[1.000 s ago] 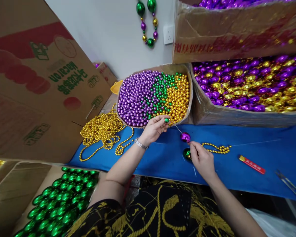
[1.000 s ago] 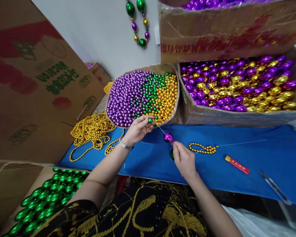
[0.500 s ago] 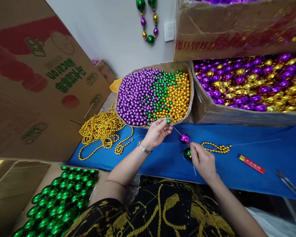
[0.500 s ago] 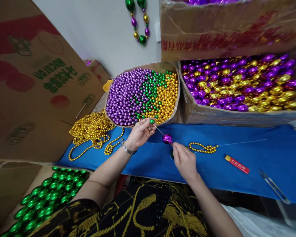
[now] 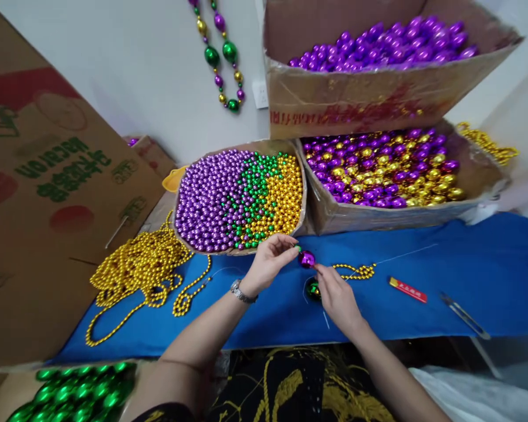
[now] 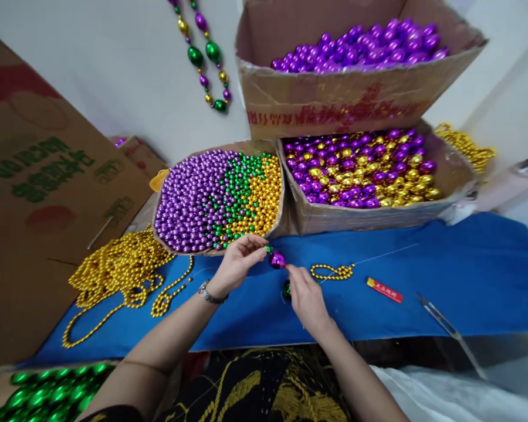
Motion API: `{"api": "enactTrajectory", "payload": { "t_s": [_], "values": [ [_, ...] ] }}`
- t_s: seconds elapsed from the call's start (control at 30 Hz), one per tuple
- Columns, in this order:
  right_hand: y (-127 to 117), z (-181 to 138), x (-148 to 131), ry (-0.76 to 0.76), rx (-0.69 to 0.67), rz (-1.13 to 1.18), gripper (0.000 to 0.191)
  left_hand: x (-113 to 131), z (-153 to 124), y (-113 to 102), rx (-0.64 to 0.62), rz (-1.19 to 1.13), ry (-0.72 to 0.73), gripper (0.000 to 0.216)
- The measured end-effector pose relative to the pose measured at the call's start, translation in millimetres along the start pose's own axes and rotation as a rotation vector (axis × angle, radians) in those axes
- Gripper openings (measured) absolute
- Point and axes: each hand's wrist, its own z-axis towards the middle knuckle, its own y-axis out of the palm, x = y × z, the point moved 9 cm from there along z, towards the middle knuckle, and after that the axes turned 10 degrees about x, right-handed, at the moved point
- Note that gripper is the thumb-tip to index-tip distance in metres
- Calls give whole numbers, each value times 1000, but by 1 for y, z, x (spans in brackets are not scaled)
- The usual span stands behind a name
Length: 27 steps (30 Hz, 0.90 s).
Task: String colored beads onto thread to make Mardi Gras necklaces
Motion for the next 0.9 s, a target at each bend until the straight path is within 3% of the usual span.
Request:
{"api": "enactTrajectory", "payload": {
  "t_s": [0.17,0.3,0.37,0.47,0.6,0.67,0.73,0.8,0.9],
  "values": [
    [-19,2,24,173,53,199,19,41,15,52,-324,263,168,25],
    [-30,0,36,215,108,272,17,101,70,79,-204,452,530,29],
    [-34,0,39,210,125,260,17,118,101,102,-154,680,723,22],
    [-40,3,41,191,147,220,17,111,148,143,-181,1090,841,25],
    [-44,6,43,181,162,173,16,82,188,175,-287,1419,737,27],
    [-46,6,43,177,172,152,15,79,190,175,-296,1375,696,21],
    [-49,6,42,165,188,134,15,87,179,163,-261,1135,696,22],
    [-52,6,39,147,201,121,15,94,157,136,-250,753,618,27],
    [-55,9,34,112,207,106,16,81,115,86,-292,208,311,34]
  ]
}}
